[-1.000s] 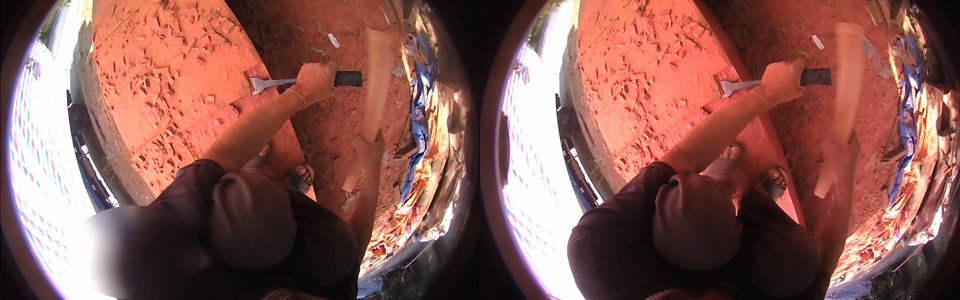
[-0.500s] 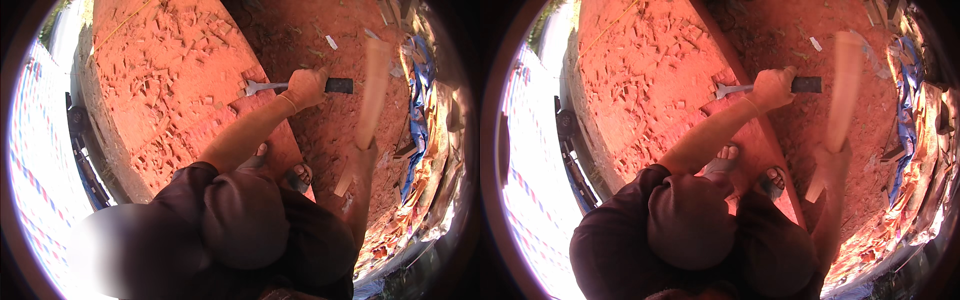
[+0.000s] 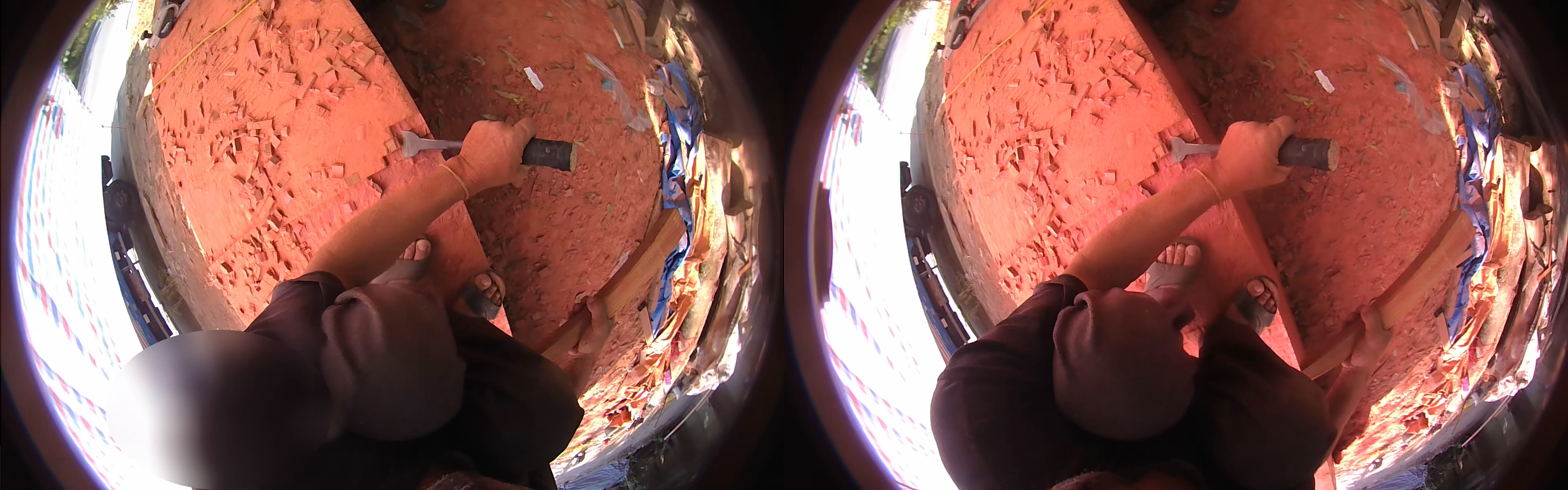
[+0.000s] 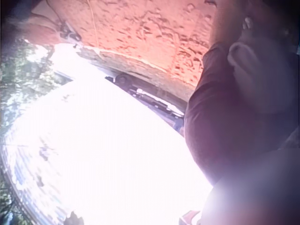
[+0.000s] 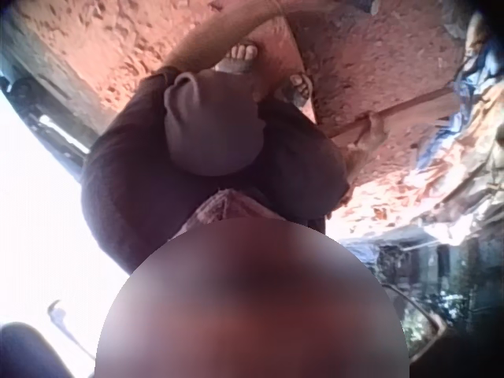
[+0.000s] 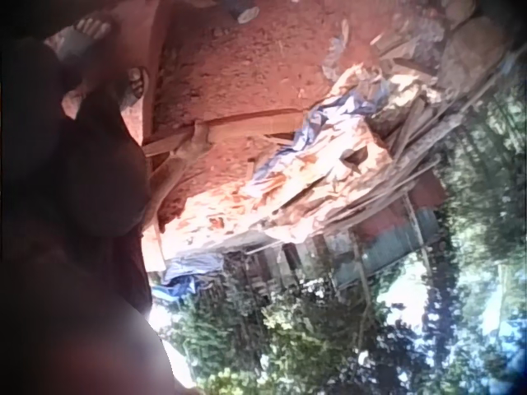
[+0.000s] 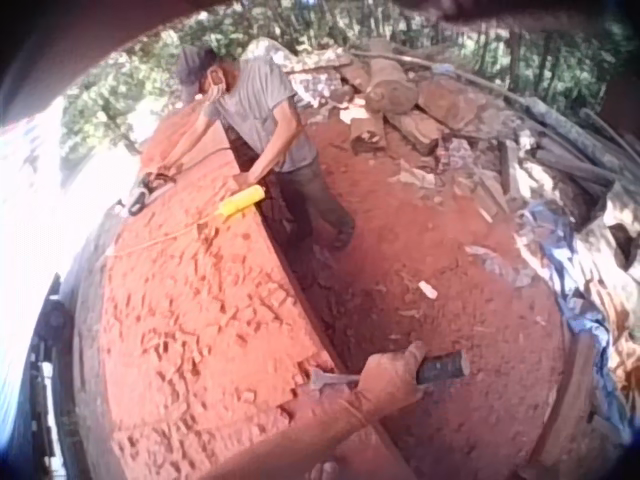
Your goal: The person uses a chisel and wooden mallet to break apart a red brick wall. They repeatedly strike the chisel to loosen and remove bricks, creating a pile of debris on the ground.
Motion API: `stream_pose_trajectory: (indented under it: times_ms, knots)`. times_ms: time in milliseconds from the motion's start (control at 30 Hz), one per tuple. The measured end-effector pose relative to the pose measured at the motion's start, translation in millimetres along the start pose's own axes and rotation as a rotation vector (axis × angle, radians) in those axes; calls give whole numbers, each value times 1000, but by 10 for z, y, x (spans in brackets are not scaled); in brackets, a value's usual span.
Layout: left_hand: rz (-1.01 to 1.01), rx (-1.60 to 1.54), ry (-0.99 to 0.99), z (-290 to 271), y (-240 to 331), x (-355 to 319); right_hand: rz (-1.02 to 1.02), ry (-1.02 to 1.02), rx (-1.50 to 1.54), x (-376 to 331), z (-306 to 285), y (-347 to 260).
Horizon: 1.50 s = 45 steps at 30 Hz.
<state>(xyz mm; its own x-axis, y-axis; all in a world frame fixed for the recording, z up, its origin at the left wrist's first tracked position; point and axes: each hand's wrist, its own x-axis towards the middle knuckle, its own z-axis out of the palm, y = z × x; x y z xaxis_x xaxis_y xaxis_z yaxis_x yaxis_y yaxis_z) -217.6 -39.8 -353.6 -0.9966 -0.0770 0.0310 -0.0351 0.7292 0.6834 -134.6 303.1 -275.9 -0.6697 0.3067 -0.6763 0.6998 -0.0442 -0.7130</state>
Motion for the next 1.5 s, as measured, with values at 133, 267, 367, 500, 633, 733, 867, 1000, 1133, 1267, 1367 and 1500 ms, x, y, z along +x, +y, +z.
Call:
stream_pose_trajectory:
  times_ms: [133, 267, 367, 500, 633, 733, 867, 1000, 1133, 1267, 1367, 1500]
  knots:
    - [-5, 18, -9, 44, -131, 213, 82, -12, -47, 20, -223, 144]
    - [-57, 34, 41, 96, -194, 362, 12, -31, -54, 58, -351, 268]
    - [-98, 37, 94, 101, -236, 446, -76, -15, -6, 145, -310, -92]
    - [-150, 27, 69, 71, -236, 506, -479, -103, 368, 334, 119, -1144]
    - [-142, 14, 29, 78, -219, 432, -464, -171, 441, 379, 1012, -1461]
    - [-115, 30, 25, 88, -263, 379, -354, -189, -621, 277, 1454, -840]
    - [-97, 53, 1, 39, -335, 346, -420, -289, -763, 532, 1072, -708]
    - [-131, 19, 49, -33, -242, 268, -501, -145, -326, 980, 434, -1495]
    - [15, -16, -40, 37, -85, -76, -520, -146, 134, 1038, 117, -2168]
    - [18, -1, -54, 154, -102, -211, -507, -41, 127, 750, -2, -1809]
    - [49, 10, -29, 174, -144, -168, -560, 12, 73, 571, -65, -1157]
    - [22, 44, 5, 163, -145, -107, -539, 35, 159, 279, -147, -834]
